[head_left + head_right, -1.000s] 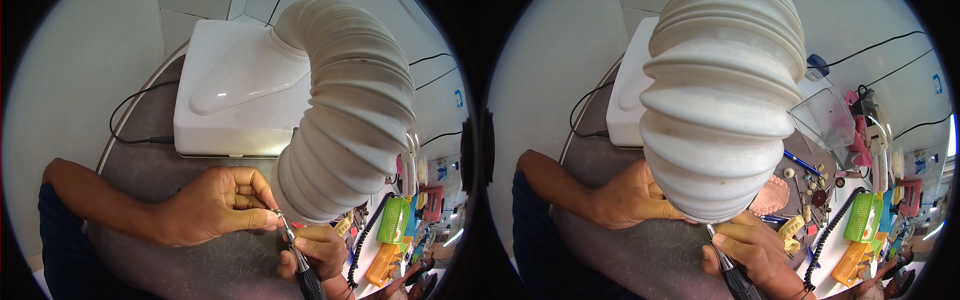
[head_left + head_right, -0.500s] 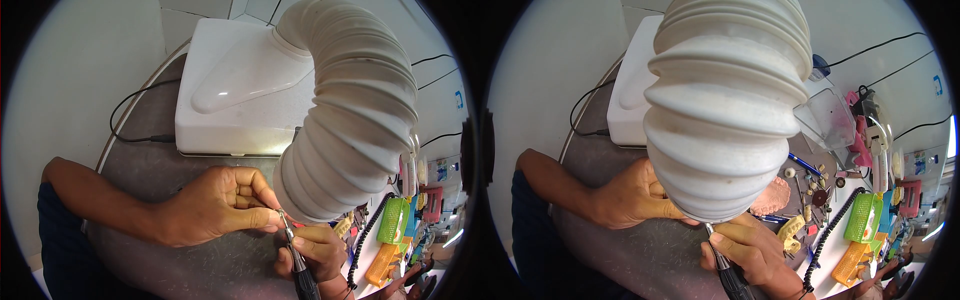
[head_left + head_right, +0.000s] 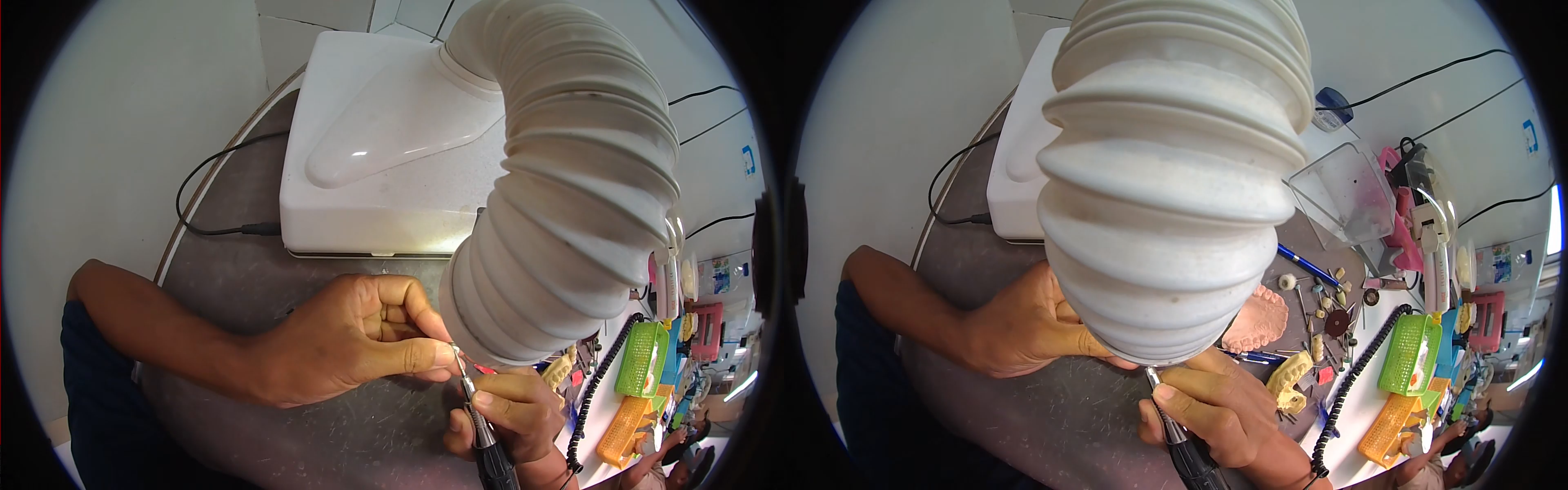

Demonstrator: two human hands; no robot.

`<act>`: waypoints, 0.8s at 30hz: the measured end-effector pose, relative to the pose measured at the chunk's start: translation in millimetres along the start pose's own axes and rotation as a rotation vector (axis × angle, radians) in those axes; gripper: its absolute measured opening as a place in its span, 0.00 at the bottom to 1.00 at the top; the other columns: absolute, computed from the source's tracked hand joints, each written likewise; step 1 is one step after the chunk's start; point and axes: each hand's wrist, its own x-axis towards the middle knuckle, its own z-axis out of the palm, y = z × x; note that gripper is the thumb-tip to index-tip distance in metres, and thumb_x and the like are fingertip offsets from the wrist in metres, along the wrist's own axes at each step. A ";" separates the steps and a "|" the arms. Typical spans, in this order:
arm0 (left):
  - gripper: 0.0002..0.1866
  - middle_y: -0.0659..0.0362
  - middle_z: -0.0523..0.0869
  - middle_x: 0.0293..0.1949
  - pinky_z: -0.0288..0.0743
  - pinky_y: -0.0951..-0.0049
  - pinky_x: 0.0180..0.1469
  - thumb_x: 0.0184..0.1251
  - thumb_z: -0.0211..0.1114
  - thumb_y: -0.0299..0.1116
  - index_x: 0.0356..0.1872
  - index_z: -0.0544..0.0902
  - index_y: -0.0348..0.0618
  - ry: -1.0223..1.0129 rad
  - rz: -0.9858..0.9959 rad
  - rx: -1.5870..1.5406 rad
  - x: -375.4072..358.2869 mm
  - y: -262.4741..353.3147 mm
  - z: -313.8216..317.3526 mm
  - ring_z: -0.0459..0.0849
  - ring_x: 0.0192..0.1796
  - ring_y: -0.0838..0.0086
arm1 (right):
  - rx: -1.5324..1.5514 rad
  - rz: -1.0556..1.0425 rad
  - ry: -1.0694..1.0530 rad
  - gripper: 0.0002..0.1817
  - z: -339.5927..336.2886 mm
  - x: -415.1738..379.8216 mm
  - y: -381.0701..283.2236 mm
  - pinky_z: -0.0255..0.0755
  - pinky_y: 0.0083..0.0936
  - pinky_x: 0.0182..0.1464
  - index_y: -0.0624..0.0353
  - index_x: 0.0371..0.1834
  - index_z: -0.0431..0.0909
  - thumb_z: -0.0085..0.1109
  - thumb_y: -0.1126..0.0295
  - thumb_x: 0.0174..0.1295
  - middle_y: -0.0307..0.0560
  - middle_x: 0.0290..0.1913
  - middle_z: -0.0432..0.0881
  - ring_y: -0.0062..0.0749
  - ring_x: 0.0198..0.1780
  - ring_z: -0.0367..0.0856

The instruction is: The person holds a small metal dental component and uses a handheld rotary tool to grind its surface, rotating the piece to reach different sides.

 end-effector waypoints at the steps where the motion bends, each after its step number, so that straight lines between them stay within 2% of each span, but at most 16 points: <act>1: 0.08 0.53 0.83 0.38 0.79 0.79 0.49 0.64 0.64 0.26 0.37 0.74 0.33 0.005 -0.002 -0.006 -0.2 0.4 0.4 0.83 0.44 0.75 | -0.010 -0.002 -0.004 0.23 -0.2 -0.2 -0.2 0.75 0.25 0.33 0.53 0.47 0.68 0.69 0.71 0.49 0.43 0.33 0.79 0.33 0.31 0.80; 11: 0.09 0.53 0.83 0.38 0.79 0.79 0.48 0.64 0.64 0.26 0.37 0.73 0.34 0.002 0.008 0.013 0.3 -1.3 -0.8 0.83 0.44 0.76 | 0.023 0.003 0.012 0.22 0.7 -0.7 0.9 0.76 0.24 0.32 0.53 0.47 0.68 0.68 0.72 0.50 0.44 0.33 0.79 0.32 0.30 0.80; 20: 0.08 0.58 0.82 0.36 0.76 0.82 0.48 0.62 0.66 0.24 0.36 0.74 0.37 0.041 0.069 0.102 0.0 1.1 1.1 0.81 0.42 0.80 | -0.012 -0.034 -0.008 0.24 -2.3 3.0 0.2 0.77 0.25 0.31 0.54 0.48 0.68 0.69 0.71 0.49 0.47 0.32 0.80 0.34 0.29 0.81; 22: 0.08 0.60 0.81 0.35 0.76 0.82 0.48 0.61 0.66 0.23 0.36 0.74 0.38 0.038 0.065 0.122 -0.3 1.8 1.1 0.80 0.43 0.81 | 0.032 0.051 0.010 0.21 -3.0 3.3 -5.6 0.81 0.32 0.38 0.62 0.42 0.74 0.73 0.77 0.45 0.49 0.34 0.81 0.45 0.39 0.85; 24: 0.08 0.60 0.80 0.36 0.76 0.81 0.49 0.61 0.66 0.23 0.36 0.74 0.38 0.032 0.070 0.128 -0.4 3.0 1.7 0.80 0.43 0.81 | 0.043 0.057 0.008 0.21 -3.1 1.3 -4.8 0.81 0.32 0.39 0.62 0.42 0.74 0.73 0.77 0.45 0.49 0.34 0.81 0.45 0.39 0.85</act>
